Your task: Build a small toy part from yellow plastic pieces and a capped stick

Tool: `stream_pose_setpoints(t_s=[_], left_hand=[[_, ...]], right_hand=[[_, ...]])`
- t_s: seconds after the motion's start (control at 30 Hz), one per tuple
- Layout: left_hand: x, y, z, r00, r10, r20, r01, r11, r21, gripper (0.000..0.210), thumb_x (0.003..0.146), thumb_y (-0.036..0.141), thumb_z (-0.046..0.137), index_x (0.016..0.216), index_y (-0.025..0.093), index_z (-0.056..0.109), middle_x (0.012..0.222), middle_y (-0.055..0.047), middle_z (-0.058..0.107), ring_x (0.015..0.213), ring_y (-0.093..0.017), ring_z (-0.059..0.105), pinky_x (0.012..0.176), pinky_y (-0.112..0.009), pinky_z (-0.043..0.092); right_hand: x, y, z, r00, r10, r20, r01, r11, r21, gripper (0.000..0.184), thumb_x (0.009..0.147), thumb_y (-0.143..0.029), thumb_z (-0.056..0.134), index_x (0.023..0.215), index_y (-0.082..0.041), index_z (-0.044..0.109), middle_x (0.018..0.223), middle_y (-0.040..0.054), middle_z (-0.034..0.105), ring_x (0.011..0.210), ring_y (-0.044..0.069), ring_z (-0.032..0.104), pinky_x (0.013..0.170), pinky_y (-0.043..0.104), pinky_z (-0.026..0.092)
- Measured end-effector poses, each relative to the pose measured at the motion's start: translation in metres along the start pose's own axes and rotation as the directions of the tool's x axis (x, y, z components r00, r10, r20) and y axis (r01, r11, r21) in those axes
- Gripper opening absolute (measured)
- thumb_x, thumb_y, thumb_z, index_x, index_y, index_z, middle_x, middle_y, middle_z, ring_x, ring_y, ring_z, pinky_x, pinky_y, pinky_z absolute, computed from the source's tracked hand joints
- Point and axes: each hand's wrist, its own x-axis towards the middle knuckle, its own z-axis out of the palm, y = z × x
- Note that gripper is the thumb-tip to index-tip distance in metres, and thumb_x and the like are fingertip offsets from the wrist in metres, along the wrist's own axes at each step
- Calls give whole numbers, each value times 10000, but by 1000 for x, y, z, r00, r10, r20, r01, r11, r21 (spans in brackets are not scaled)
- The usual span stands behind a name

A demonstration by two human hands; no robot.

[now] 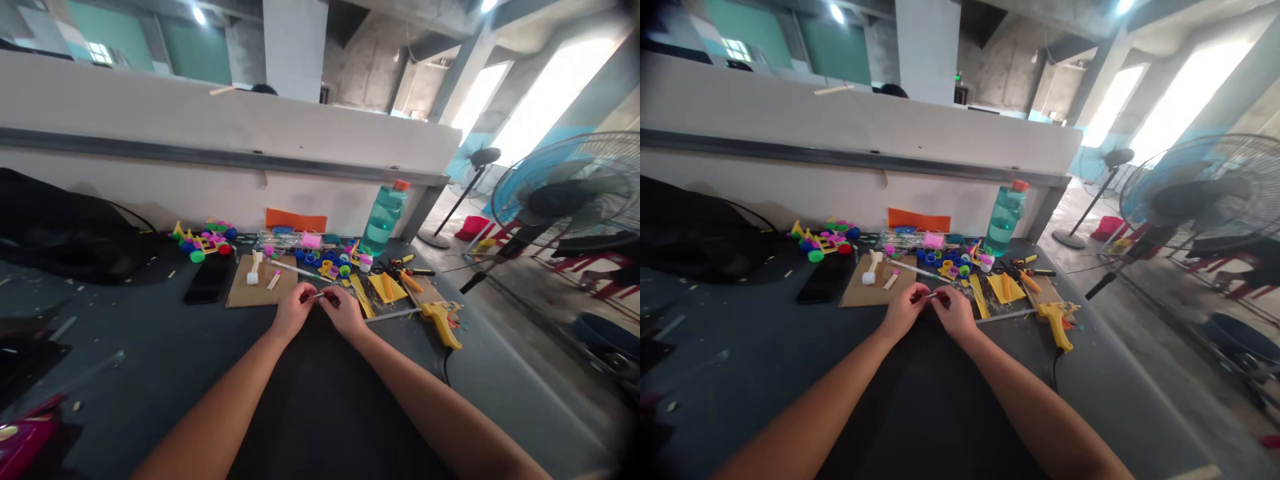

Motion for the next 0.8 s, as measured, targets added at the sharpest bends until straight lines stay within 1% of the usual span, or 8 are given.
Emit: stream_pose_setpoints(t_s=[0.13,0.23,0.4,0.5,0.57,0.63,0.7,0.8], left_hand=[[-2,2,2,999,-15,38,18,998,-63,100,802,268,619,863,192,595,734,17,605,667,-132,577,646,-244,467],[-5,3,4,998,-53,46,58,992,-114,104,826,286,587,860,188,588,695,27,579,600,-120,559,593,-235,458],[0,10,-9,984,-49,-169,58,997,51,255,904,372,482,753,189,577,664,-2,595,624,-150,567,625,-268,452],[12,12,-36,902,91,-422,51,948,315,142,869,330,552,873,193,589,874,-68,645,871,-219,589,818,-347,452],[19,6,-58,837,129,-532,171,861,478,343,768,308,677,1064,179,560,1094,-141,612,1049,-296,537,926,-440,399],[24,-6,-77,810,63,-582,326,778,537,475,738,319,703,1149,153,530,1128,-175,591,1072,-331,525,915,-473,392],[25,-23,-89,839,11,-544,372,719,588,476,760,328,677,1176,148,534,1079,-169,614,1012,-320,555,869,-443,413],[23,-43,-95,904,45,-425,295,655,696,263,809,306,616,1041,184,633,924,-124,655,902,-282,583,821,-393,429]], right_hand=[[1,6,3,995,97,-15,-94,985,145,162,816,-337,574,796,-202,660,752,19,669,694,180,601,669,290,456],[1,9,3,984,154,-92,-134,973,189,194,817,-375,570,777,-197,637,713,19,645,677,186,587,650,296,444],[-3,9,3,965,185,-185,-142,964,225,227,848,-411,523,820,-197,593,696,18,605,632,182,557,593,294,436],[-5,6,3,971,136,-194,-98,976,195,224,858,-412,517,826,-201,586,731,32,619,645,186,557,603,300,443],[-5,5,3,977,102,-185,-69,982,177,221,865,-412,511,826,-208,584,746,38,625,657,191,562,610,303,448],[-5,4,4,981,89,-173,-58,982,177,217,870,-414,502,833,-215,578,751,38,626,660,193,567,608,303,451],[-5,5,4,981,103,-162,-70,978,198,209,865,-416,503,837,-221,570,747,33,625,647,189,567,589,296,451],[-6,5,5,979,145,-143,-109,966,236,202,848,-418,523,837,-223,573,725,21,616,605,176,551,552,282,446]])
